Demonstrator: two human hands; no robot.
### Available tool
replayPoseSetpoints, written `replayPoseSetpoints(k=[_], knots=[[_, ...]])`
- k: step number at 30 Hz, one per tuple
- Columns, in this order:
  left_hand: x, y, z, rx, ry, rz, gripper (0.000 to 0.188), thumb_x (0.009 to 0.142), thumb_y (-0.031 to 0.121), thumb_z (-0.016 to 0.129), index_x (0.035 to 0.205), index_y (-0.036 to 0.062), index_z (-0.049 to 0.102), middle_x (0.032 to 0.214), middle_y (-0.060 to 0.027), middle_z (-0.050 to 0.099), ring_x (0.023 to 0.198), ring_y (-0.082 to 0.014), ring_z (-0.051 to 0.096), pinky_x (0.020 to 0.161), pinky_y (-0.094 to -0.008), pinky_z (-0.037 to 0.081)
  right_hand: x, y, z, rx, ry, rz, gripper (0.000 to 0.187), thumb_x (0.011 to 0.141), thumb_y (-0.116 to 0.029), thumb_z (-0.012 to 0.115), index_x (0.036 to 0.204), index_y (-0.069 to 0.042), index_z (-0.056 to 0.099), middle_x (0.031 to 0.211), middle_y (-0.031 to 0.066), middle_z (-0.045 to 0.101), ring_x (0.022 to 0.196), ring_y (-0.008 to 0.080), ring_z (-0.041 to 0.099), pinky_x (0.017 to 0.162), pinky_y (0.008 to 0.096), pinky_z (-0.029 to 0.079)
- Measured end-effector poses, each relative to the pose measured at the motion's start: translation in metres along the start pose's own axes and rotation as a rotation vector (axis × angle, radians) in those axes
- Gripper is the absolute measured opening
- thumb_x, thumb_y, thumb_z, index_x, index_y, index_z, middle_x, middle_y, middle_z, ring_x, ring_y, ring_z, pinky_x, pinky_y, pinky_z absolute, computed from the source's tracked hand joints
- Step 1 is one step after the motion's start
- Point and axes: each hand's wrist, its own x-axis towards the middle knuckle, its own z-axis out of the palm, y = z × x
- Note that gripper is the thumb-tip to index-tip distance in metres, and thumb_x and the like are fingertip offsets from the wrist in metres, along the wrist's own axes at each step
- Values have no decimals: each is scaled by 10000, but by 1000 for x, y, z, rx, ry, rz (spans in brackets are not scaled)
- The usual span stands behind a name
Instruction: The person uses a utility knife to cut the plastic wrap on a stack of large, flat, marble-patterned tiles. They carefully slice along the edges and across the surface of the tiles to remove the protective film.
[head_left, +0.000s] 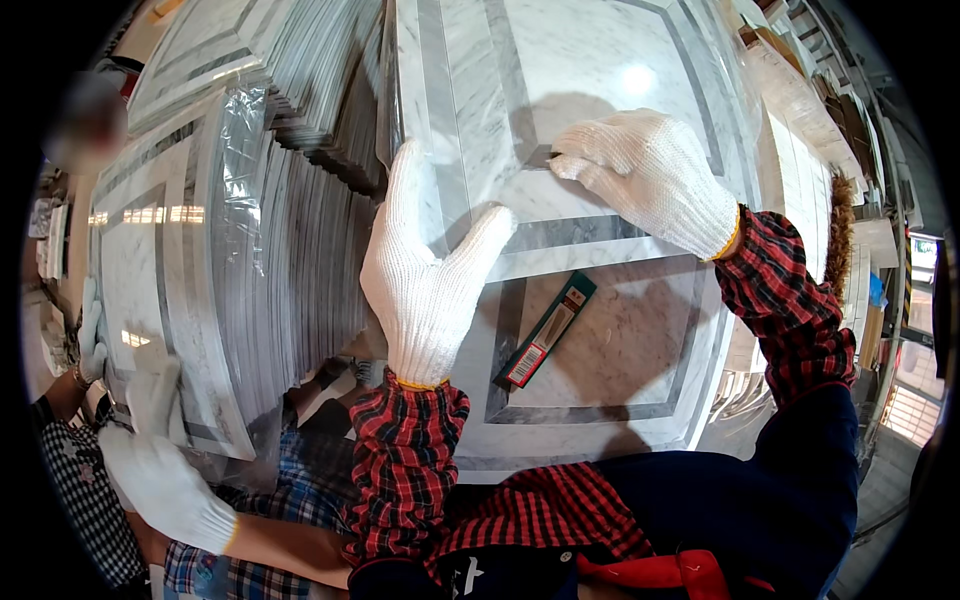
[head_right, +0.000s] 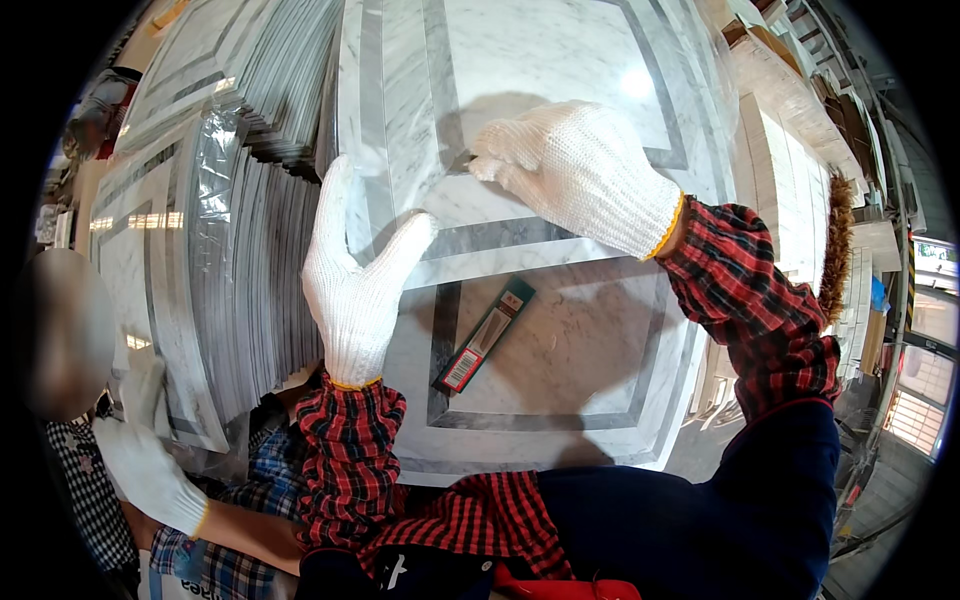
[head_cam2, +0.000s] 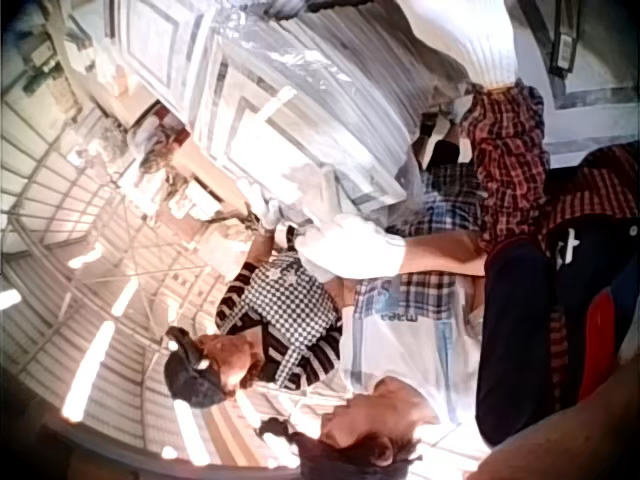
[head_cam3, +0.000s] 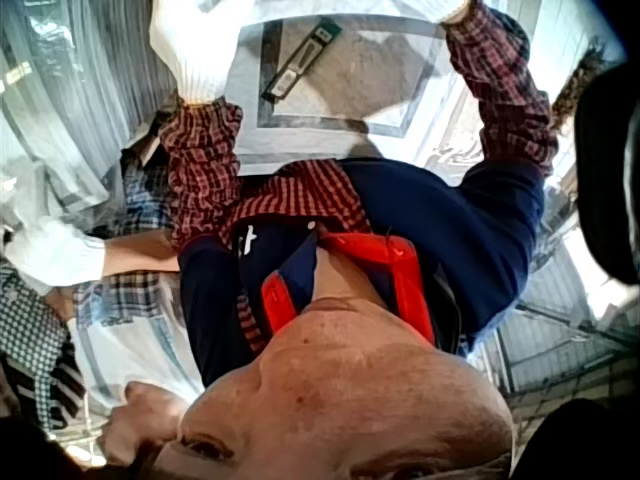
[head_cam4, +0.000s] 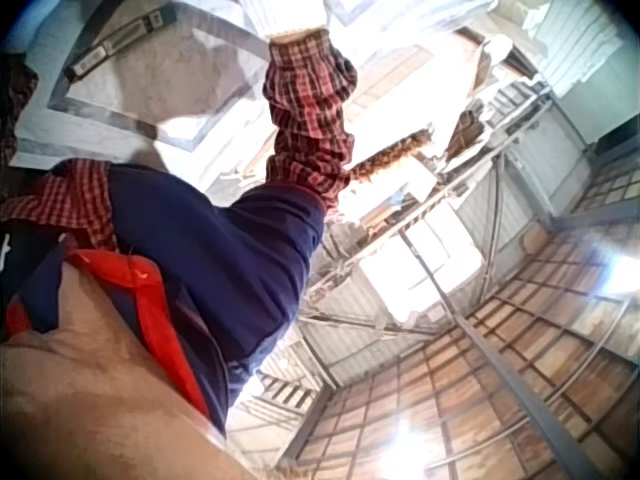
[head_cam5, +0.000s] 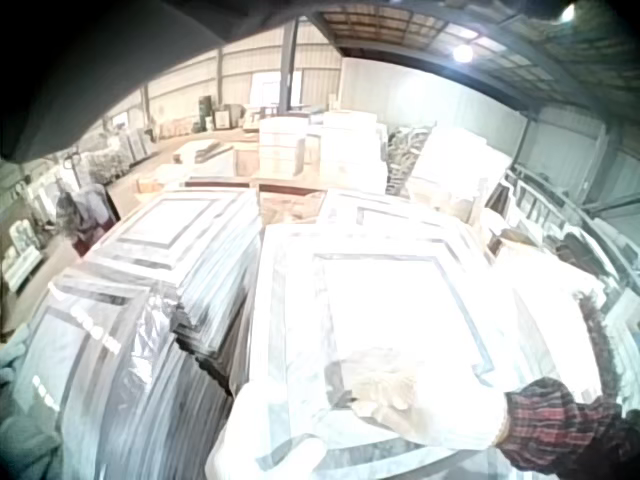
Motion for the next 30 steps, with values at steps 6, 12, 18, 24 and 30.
replayPoseSetpoints(k=[6, 12, 18, 24, 30], knots=[[5, 9, -1, -93, -66, -5, 705, 821, 50, 841, 1455, -20, 539, 1308, -183, 675, 1193, -222, 663, 1022, -355, 540, 1, -2, -1, -83, -39, -29, 233, 974, -294, 706, 1047, -81, 766, 821, 105, 730, 730, 288, 695, 684, 395, 552], [6, 16, -4, -77, -117, -106, 772, 828, 26, 843, 1500, -46, 471, 1463, -192, 567, 1346, -240, 549, 1124, -364, 446, 1, -4, -2, -281, 6, -183, 96, 895, -199, 728, 950, -122, 713, 726, 58, 663, 660, 234, 654, 626, 369, 506], [2, 10, 0, 66, -9, -9, 746, 790, 84, 887, 1452, 3, 552, 1302, -174, 688, 1205, -247, 670, 1019, -361, 544, 7, -20, -6, -439, 37, -307, 141, 761, -122, 736, 841, -120, 619, 648, 20, 579, 605, 203, 593, 598, 360, 450], [3, -1, -2, 91, -15, -8, 789, 780, 179, 914, 1461, 8, 551, 1306, -184, 686, 1198, -263, 672, 1032, -358, 530, 9, -27, -10, -494, -41, -311, 182, 728, -110, 749, 859, -118, 623, 662, 21, 586, 650, 217, 609, 636, 387, 461], [2, -12, -1, 31, -9, 14, 775, 784, 233, 914, 1453, 48, 570, 1260, -175, 707, 1166, -250, 681, 997, -356, 535, 17, -21, -13, -452, -25, -332, 200, 725, -106, 758, 888, -130, 644, 694, 28, 615, 691, 224, 626, 689, 391, 483]])
